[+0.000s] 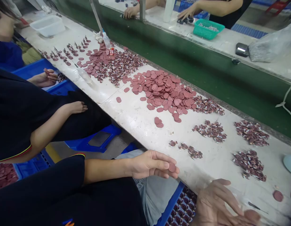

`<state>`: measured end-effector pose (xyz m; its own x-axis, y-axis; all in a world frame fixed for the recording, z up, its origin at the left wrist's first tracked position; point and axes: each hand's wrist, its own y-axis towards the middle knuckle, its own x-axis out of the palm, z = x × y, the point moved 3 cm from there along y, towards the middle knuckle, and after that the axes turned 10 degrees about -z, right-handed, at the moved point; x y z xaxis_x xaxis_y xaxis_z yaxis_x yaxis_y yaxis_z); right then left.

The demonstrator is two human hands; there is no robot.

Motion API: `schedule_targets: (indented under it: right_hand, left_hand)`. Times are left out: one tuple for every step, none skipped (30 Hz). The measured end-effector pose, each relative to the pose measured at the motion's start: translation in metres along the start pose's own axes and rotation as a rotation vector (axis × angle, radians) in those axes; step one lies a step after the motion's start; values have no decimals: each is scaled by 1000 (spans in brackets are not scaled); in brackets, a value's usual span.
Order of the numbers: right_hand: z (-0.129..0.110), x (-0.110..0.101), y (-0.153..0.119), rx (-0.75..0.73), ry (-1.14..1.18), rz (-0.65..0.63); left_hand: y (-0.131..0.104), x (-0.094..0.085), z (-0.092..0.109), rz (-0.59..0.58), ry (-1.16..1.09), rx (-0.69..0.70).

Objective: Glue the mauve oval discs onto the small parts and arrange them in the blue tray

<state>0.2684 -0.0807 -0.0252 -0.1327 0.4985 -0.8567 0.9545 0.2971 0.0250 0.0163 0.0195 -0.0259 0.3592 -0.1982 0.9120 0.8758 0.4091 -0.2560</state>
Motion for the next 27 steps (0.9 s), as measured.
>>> schedule_targets:
  right_hand:
    - [-9,1,-10,-134,10,-118]
    - [-19,3,-20,-274,33,-239]
    - [-30,5,-29,-403,65,-340]
    - [-41,7,-35,-510,96,-407]
    - [-52,11,-39,-594,117,-459]
    - [-62,14,-40,-647,119,-478]
    - [-70,19,-39,-672,89,-468]
    - [-77,23,-37,-702,48,-470]
    - [-81,26,-35,-724,-1,-476]
    - [-83,29,-32,-724,-53,-484]
    - [-83,30,-29,-706,-100,-501]
    - [-80,30,-27,-678,-141,-525]
    - [-77,29,-26,-647,-175,-568]
    - [-73,27,-25,-615,-198,-617]
    - [-69,25,-24,-590,-216,-666]
    - [-66,22,-24,-571,-230,-705]
    - [-64,19,-25,-560,-247,-728]
    - [-63,16,-26,-552,-264,-731]
    - [-63,12,-27,-545,-274,-716]
    - [-63,9,-29,-538,-269,-680]
    - [-63,5,-32,-524,-244,-627]
    - [-63,0,-35,-494,-192,-570]
    - [-61,-4,-40,-453,-98,-523]
    - [-58,-8,-45,-399,42,-500]
    - [-54,-11,-52,-337,210,-507]
    - [-51,-13,-60,-275,385,-537]
    - [-48,-15,-68,-220,546,-581]
  left_hand:
    - [-1,-1,3,15,0,8]
    - [-1,-1,5,23,1,16]
    - [-2,-2,7,25,5,22]
    - [-2,-2,9,24,6,28]
    - [-2,-1,10,18,8,32]
    - [-2,-1,11,14,12,35]
    - [-3,-1,11,12,16,37]
    - [-3,-1,12,13,22,38]
    - [-3,-1,12,16,28,37]
    - [-4,-1,12,19,32,36]
    - [-5,-1,12,22,35,37]
    - [-5,-2,12,25,34,37]
    - [-6,-2,12,27,33,36]
    - [-6,-3,12,28,33,35]
    - [-6,-3,12,28,35,32]
    - [-6,-2,12,28,39,28]
    - [-6,-2,11,26,44,19]
    - [-5,-1,11,24,51,7]
    - [-5,0,10,19,60,-3]
    - [-4,2,10,12,70,-14]
    - [-4,3,9,3,84,-20]
    - [-4,5,8,-6,101,-23]
    - [-3,6,7,-12,121,-18]
    - [-3,7,6,-15,141,-7]
    - [-3,7,4,-17,161,3]
    - [-2,7,3,-18,178,11]
    - [-2,7,1,-22,190,17]
